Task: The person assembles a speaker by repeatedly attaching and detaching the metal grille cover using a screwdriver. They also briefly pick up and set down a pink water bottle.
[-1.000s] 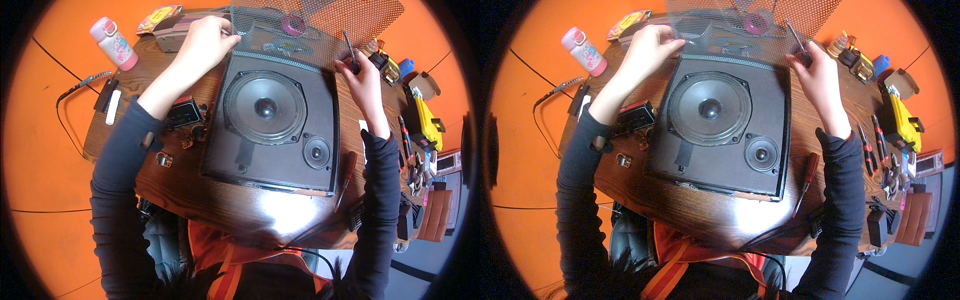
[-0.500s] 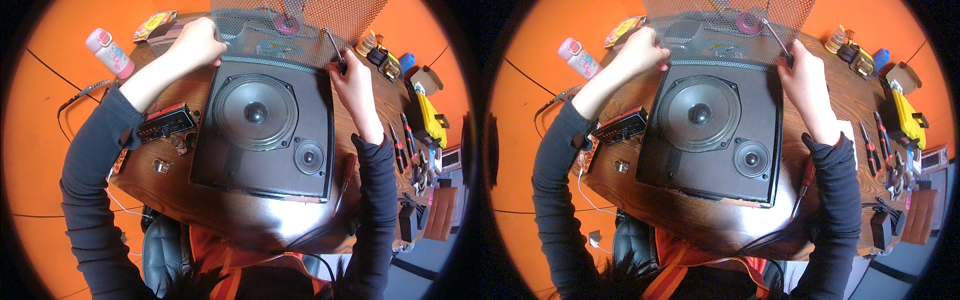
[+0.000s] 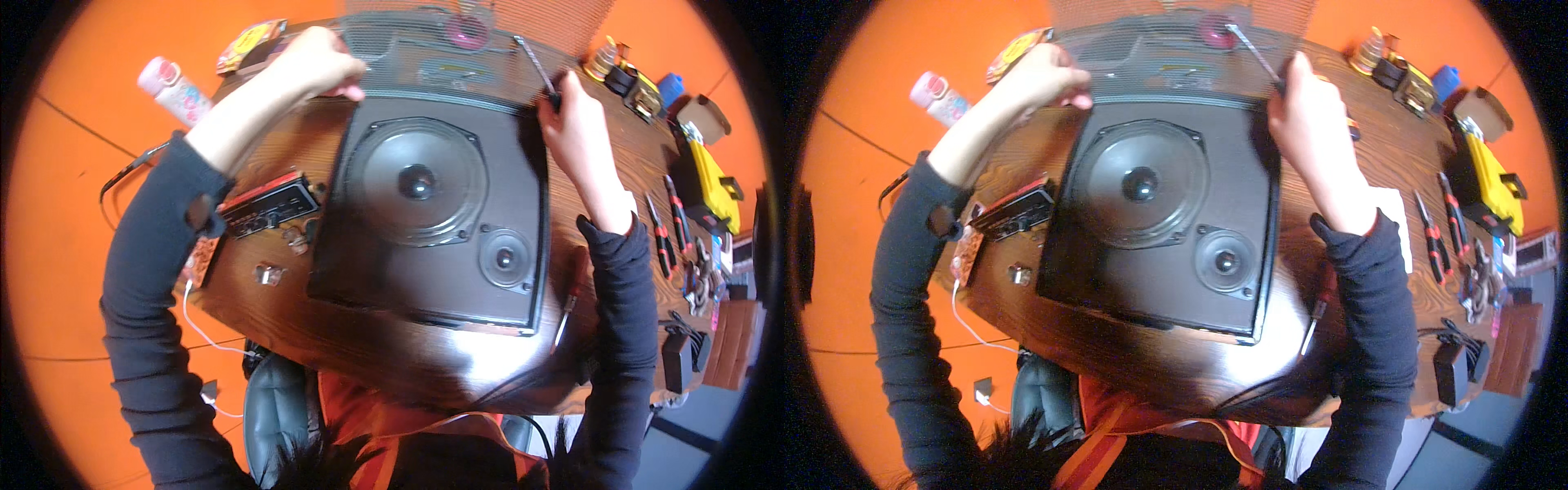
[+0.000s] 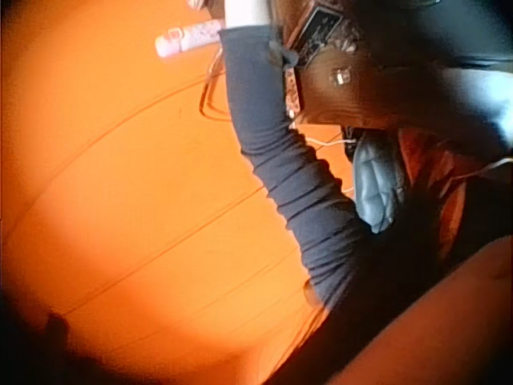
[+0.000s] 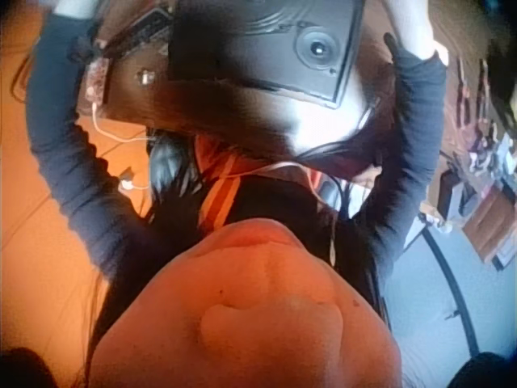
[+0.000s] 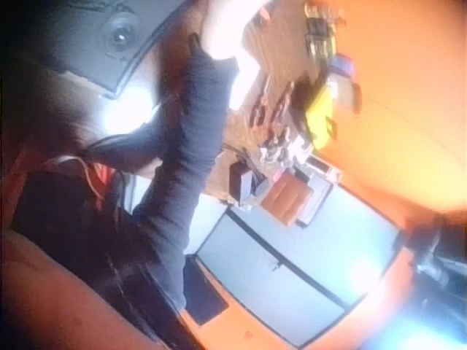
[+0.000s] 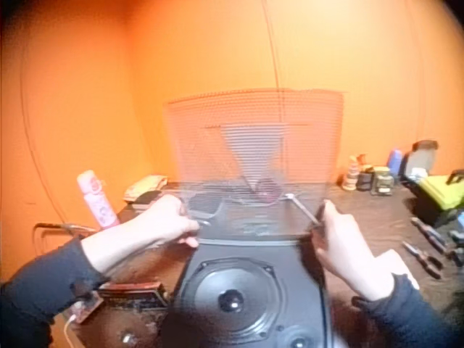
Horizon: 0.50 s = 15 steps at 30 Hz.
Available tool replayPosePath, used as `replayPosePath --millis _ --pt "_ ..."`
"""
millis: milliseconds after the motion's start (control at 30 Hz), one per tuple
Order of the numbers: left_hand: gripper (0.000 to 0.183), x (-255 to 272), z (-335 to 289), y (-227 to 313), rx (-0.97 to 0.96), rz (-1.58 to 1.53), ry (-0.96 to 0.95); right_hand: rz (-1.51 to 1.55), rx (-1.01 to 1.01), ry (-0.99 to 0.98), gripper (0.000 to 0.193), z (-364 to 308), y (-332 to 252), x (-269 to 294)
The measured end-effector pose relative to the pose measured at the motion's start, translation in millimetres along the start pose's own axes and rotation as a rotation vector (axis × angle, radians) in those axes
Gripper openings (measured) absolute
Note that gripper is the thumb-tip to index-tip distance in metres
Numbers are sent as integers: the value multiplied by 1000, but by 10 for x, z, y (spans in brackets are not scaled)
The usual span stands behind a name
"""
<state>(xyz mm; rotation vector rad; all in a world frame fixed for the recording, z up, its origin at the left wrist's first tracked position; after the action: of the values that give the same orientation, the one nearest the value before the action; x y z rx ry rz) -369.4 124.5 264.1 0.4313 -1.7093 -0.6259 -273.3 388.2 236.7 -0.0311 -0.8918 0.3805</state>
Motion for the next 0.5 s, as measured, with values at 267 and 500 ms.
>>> replayPosePath --millis 267,500 --pt "23 14 -32 30 -73 294 106 422 205 -139 37 32 130 398" --pt "20 1 -57 54 -101 245 146 686 -89 -153 26 -138 217 415"
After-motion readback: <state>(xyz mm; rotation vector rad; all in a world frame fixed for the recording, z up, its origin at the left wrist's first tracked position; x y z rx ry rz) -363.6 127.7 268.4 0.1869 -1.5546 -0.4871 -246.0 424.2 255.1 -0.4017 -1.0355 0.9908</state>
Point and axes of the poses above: each hand's wrist, its own z-axis towards the middle knuckle, its own x-axis out of the back of the hand, y = z × x, the point moved 4 cm from there along z, towards the middle knuckle, and after that the axes turned 12 degrees about x, right-handed, at the moved point
